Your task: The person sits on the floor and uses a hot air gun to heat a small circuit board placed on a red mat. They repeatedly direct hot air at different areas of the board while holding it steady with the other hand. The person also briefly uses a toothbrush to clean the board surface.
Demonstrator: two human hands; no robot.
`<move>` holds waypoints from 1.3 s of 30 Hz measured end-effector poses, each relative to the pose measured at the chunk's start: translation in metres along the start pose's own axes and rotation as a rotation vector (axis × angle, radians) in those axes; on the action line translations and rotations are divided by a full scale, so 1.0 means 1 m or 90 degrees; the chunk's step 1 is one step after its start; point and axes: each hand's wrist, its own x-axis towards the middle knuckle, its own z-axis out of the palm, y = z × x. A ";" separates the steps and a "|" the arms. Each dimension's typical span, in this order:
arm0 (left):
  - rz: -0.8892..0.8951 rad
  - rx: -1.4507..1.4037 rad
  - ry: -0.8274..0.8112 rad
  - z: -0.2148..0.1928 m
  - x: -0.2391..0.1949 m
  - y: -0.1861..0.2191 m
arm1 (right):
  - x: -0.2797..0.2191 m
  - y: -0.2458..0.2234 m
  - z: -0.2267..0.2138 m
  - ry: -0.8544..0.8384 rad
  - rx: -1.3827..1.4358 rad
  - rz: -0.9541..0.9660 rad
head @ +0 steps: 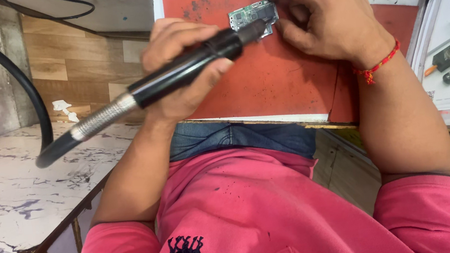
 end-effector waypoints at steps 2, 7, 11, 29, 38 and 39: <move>-0.051 -0.001 0.065 0.001 -0.001 0.000 | 0.000 0.003 0.001 0.009 -0.001 -0.011; -0.043 0.015 0.038 -0.001 -0.007 0.000 | -0.001 0.003 0.001 0.000 0.001 0.014; -0.034 0.024 0.057 -0.002 -0.008 -0.002 | 0.002 -0.001 -0.002 0.006 0.020 0.023; -0.092 0.003 0.103 -0.004 -0.032 0.015 | 0.003 -0.003 -0.004 -0.018 0.036 0.070; -0.069 -0.024 0.075 0.000 -0.030 0.011 | 0.001 -0.001 -0.003 0.003 0.017 0.044; -0.045 0.027 0.062 -0.002 -0.032 0.013 | 0.003 -0.001 -0.002 -0.002 0.014 0.049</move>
